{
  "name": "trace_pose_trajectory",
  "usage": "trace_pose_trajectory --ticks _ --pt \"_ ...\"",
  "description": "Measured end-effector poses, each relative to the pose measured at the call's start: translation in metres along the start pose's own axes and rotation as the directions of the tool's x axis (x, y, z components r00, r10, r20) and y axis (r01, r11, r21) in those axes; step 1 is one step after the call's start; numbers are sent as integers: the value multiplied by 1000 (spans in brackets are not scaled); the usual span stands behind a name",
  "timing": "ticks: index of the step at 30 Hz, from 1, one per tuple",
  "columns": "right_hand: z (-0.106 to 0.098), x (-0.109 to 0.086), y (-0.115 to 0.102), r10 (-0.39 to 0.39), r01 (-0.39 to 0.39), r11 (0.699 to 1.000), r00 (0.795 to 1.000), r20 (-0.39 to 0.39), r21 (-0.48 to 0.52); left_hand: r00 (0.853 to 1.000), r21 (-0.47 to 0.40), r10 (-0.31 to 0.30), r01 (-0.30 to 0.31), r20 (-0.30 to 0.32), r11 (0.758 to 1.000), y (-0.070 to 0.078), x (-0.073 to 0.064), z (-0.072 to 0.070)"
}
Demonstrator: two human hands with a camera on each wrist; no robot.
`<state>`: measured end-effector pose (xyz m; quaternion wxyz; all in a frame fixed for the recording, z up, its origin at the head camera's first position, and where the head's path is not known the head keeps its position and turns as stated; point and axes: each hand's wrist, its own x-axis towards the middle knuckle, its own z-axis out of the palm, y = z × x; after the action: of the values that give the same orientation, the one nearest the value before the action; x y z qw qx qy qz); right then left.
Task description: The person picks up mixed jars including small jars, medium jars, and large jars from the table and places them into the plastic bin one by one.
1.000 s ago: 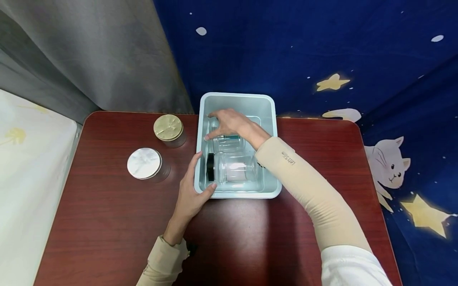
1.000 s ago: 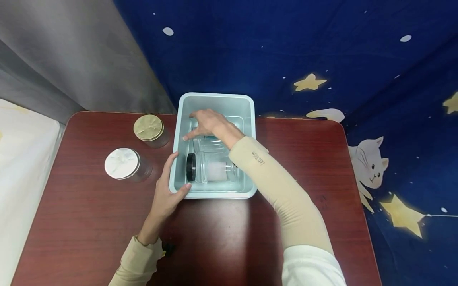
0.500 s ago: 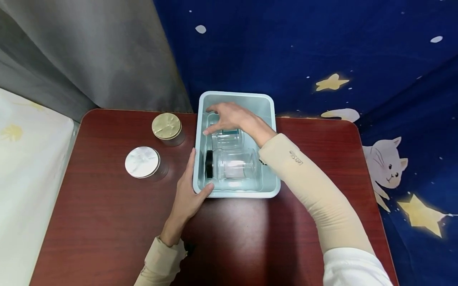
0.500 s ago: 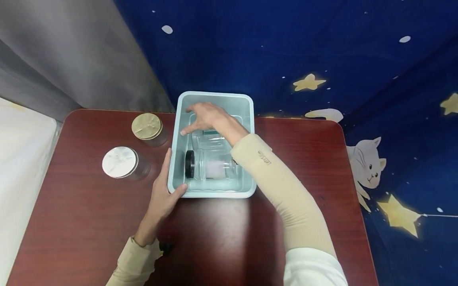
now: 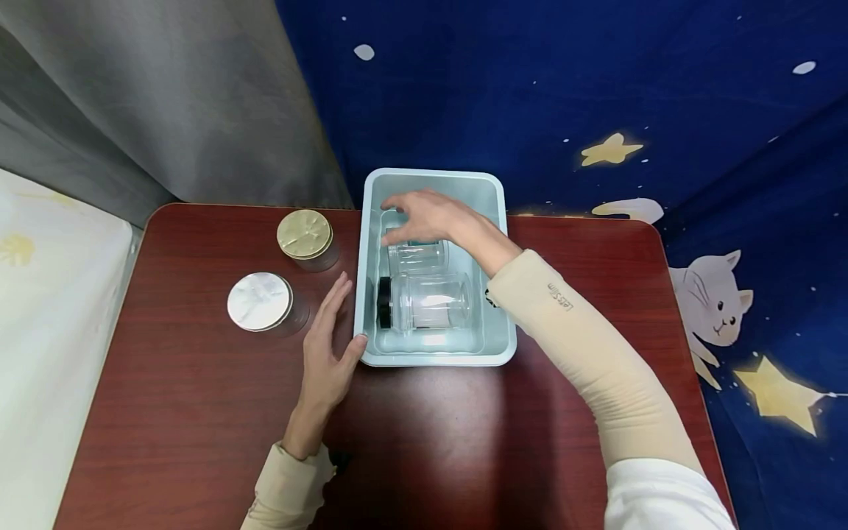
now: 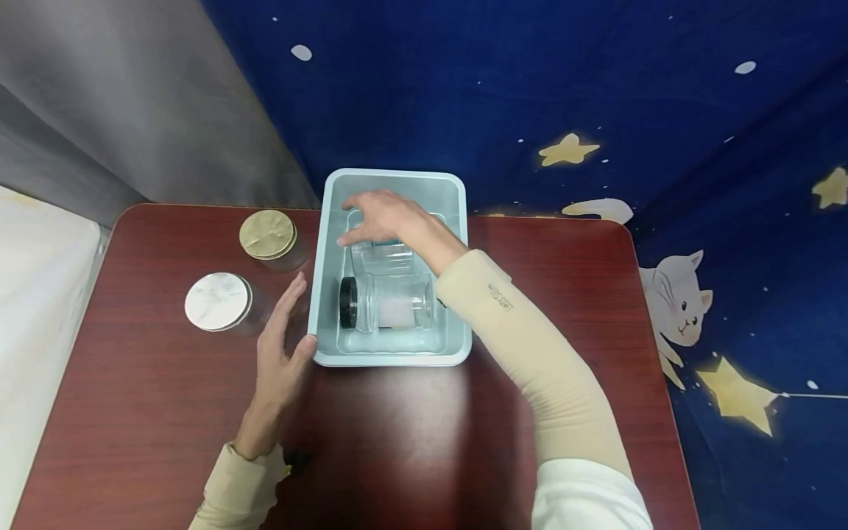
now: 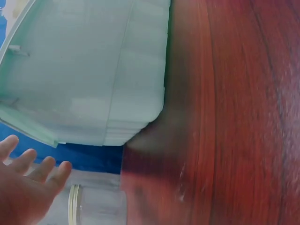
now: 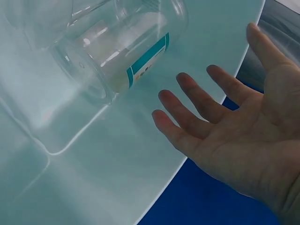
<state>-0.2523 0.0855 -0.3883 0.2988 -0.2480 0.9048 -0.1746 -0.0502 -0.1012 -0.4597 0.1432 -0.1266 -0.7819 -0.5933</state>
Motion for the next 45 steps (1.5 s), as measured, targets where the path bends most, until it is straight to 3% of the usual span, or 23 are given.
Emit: trace_pose_trajectory --ticks 6,11,16,21,24,32,38,45 --pt "-4 -12 2 -62 62 998 998 -4 -27 993 59 67 -62 -101 996 -1 5 -5" --pt "-3 -26 7 -96 95 993 995 -23 -68 972 137 157 -135 -172 981 -7 8 -10" --pt "1 -35 9 -86 82 994 995 -46 -72 960 197 195 -156 -200 968 -26 7 -17" --pt "2 -37 9 -91 85 994 993 -77 -74 963 237 200 -154 -182 959 -39 7 -26" --pt "3 -39 9 -126 119 991 987 -100 -66 960 250 213 -165 -182 954 -36 8 -30" --pt "12 -57 23 -195 195 981 961 -195 -21 939 287 268 -201 -216 937 -7 20 -39" --pt "21 -62 35 -240 250 968 927 -290 -2 923 305 296 -216 -247 928 -6 21 -44" --pt "24 -68 43 -295 324 946 849 -438 -8 902 324 314 -214 -297 921 -15 22 -52"
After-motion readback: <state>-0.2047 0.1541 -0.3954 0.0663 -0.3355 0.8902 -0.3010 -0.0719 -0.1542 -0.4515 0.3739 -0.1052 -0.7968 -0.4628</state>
